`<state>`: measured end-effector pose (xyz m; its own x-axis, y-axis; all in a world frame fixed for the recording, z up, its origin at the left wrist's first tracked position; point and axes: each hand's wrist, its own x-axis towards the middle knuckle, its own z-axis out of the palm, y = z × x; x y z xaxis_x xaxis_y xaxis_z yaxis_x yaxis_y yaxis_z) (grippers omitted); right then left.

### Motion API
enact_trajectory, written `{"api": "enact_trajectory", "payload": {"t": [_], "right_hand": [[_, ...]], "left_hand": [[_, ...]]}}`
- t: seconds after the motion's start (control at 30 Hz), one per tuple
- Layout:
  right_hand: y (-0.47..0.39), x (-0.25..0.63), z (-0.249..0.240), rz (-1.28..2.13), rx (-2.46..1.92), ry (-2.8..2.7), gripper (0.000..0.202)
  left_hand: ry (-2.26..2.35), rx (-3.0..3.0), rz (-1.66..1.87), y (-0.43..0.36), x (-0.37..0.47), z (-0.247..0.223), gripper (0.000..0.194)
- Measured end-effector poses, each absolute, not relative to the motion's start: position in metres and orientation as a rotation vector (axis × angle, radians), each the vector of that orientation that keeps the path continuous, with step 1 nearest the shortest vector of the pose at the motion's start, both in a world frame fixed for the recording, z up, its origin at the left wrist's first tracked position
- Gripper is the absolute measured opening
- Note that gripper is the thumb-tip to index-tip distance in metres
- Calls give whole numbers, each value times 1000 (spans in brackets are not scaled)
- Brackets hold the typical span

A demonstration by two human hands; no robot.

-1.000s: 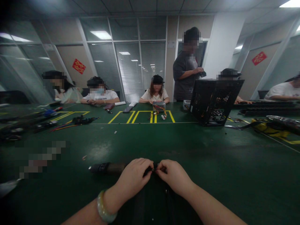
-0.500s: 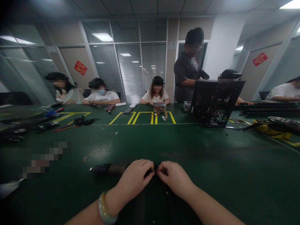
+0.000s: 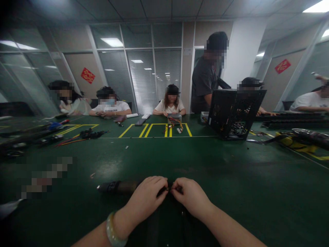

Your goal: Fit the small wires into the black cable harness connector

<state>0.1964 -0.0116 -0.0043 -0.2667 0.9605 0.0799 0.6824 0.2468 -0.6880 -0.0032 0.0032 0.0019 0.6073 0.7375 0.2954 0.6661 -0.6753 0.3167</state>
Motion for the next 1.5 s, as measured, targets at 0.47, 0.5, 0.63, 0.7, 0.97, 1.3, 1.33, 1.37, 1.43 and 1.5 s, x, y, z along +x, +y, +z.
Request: {"api": "enact_trajectory", "payload": {"t": [0.47,0.5,0.63,0.7,0.97,1.3,1.33,1.37,1.43,1.5], "right_hand": [[-12,198,-7,738,-1530,-2038,9],[-12,198,-6,745,-1531,-2040,9],[-13,197,-5,774,-1519,-2024,10],[-13,196,-5,772,-1509,-2011,9],[-13,194,-2,834,-1487,-1984,9],[-13,196,-3,941,-1504,-1936,11],[-13,196,-4,938,-1515,-1937,11],[-13,197,-4,934,-1521,-1943,11],[-13,197,-5,915,-1526,-1951,11],[-14,197,-4,901,-1531,-1952,11]], "left_hand": [[1167,2685,597,3,-4,2,6],[1160,2682,598,3,-3,2,6],[1123,2680,599,3,-3,3,11],[1129,2675,605,2,-3,2,12],[1147,2660,631,3,-3,0,8],[1177,2656,605,3,-3,0,6],[1178,2656,602,3,-3,0,7],[1180,2654,603,3,-3,0,7],[1181,2646,612,3,-3,0,8],[1182,2634,624,3,-2,0,8]]}}
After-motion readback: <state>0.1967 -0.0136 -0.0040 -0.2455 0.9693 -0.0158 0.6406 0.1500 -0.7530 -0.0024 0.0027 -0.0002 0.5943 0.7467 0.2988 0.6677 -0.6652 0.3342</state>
